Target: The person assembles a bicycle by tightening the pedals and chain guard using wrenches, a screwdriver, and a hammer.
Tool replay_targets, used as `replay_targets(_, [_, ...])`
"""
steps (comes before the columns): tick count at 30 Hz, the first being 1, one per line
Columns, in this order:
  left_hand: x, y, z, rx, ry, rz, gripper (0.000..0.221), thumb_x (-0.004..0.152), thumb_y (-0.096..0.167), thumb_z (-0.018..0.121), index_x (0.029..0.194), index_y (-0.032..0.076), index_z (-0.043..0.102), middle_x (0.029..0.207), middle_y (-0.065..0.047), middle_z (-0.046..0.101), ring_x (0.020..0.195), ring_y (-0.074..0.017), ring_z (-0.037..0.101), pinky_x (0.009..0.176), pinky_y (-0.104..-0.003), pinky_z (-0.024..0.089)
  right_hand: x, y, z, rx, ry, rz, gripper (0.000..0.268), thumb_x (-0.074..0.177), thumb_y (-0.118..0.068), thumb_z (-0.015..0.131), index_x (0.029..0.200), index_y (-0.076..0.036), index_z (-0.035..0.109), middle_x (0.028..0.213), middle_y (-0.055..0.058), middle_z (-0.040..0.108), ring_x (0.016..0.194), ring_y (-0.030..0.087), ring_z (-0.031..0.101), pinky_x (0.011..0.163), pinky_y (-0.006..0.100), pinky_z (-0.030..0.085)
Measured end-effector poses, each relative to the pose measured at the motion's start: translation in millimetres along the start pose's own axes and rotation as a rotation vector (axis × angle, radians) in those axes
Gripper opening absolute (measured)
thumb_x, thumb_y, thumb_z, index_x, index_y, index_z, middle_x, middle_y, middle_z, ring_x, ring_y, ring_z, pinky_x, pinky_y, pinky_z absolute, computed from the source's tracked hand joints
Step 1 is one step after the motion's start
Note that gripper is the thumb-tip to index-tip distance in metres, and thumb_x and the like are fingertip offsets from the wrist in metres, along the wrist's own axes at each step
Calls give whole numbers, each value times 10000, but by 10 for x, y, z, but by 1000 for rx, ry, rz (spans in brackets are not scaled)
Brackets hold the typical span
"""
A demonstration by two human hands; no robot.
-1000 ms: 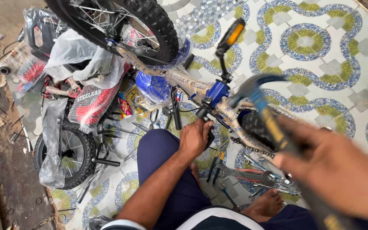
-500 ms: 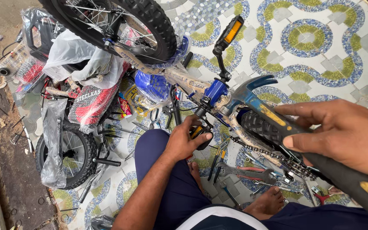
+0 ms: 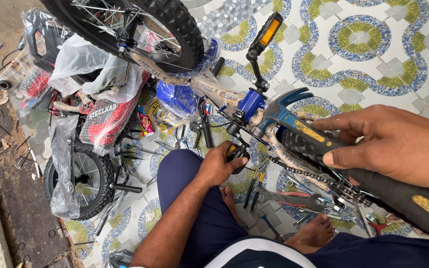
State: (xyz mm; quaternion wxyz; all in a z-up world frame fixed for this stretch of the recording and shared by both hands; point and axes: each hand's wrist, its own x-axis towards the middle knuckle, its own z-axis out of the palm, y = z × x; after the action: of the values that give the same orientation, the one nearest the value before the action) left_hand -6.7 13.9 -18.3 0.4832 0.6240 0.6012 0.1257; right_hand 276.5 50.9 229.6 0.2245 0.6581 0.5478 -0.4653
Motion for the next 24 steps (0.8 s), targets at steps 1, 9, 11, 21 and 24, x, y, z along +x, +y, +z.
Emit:
replay_targets(1, [4, 8, -1, -2, -1, 9, 561, 823, 455, 800, 1126, 4, 657, 865, -175, 764, 787, -251, 775, 726, -406, 600, -1, -11, -13, -26, -1, 4, 745, 958, -255, 706, 1644, -262, 415, 835, 117, 725, 645, 210, 729, 612, 377, 577])
replay_targets(9, [-209, 235, 74, -59, -128, -10, 483, 843, 454, 792, 1049, 39, 655, 804, -108, 712, 732, -208, 726, 669, -375, 591, -26, -45, -6, -30, 40, 25, 744, 934, -266, 726, 1621, -231, 443, 861, 88, 769, 663, 195, 781, 633, 352, 598])
replay_targets(11, [-323, 340, 49, -49, -123, 21, 461, 838, 443, 803, 1021, 46, 656, 760, -105, 693, 678, -205, 695, 624, -373, 547, -22, -33, 1, -54, 53, 16, 747, 933, -287, 732, 1620, -226, 444, 863, 93, 748, 686, 195, 767, 642, 347, 600])
replay_targets(21, [-502, 441, -1002, -440, -3, 128, 285, 916, 297, 786, 999, 39, 699, 778, -26, 700, 715, -127, 638, 673, -312, 526, -30, -63, 9, -86, 46, 57, 718, 949, -295, 713, 1612, -224, 449, 840, 100, 766, 662, 207, 803, 640, 362, 613])
replay_targets(24, [-364, 354, -1223, -69, 228, 151, 324, 886, 334, 787, 1006, 50, 690, 763, -80, 702, 708, -216, 681, 674, -373, 537, -38, -65, 11, -73, 56, 47, 713, 939, -288, 724, 1603, -220, 472, 831, 100, 749, 666, 202, 805, 652, 358, 613])
